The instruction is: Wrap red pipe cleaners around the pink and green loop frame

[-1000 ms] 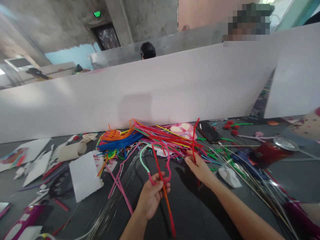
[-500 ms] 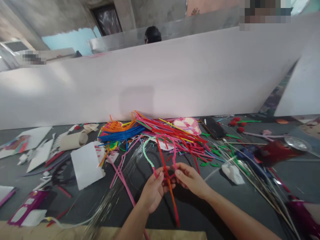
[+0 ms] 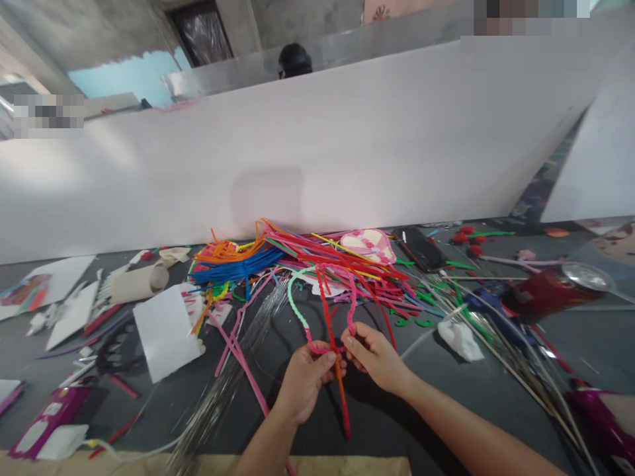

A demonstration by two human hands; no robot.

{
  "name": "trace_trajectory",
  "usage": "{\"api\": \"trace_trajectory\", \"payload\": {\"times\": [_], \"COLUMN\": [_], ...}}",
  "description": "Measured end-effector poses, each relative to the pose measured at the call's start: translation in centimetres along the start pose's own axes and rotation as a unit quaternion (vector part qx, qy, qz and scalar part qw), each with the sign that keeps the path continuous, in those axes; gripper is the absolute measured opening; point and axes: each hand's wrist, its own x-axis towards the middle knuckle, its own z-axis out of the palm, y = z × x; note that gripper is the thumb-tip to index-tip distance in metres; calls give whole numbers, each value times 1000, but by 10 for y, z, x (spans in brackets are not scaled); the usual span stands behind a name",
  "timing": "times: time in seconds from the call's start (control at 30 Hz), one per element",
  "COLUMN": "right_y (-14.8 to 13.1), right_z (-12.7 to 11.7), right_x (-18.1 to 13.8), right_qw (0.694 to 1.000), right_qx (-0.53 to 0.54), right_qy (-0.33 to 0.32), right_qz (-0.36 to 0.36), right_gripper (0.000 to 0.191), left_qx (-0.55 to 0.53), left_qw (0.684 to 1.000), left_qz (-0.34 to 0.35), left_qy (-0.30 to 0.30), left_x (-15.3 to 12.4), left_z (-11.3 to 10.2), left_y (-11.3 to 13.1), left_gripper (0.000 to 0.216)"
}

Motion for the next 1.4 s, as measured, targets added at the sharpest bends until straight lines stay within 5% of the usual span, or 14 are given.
{"api": "trace_trajectory", "payload": {"times": [0.37,0.7,1.07,1.27,1.4], "right_y": [4,-2,-1,-2,-1], "right_z": [3,0,3,7,12], "right_x": [-1,1,-3,-4,-7], "right_qw": [999,999,999,998,990], "right_qx": [29,46,14,-34,-100], "right_qy": [-15,13,24,-54,-82], "right_qz": [6,1,-23,23,64], "right_gripper": [33,34,31,30,31], "left_qx": [11,-27,-23,3,-1], "left_qw": [999,998,1000,995,996], "left_qz": [29,9,3,91,87], "left_qy": [13,-48,11,38,35], "left_x": [0,-1,1,3,4], "left_z": [-1,-1,1,-4,-7], "left_y": [-4,0,-4,-6,-7], "left_gripper": [23,24,22,17,17]}}
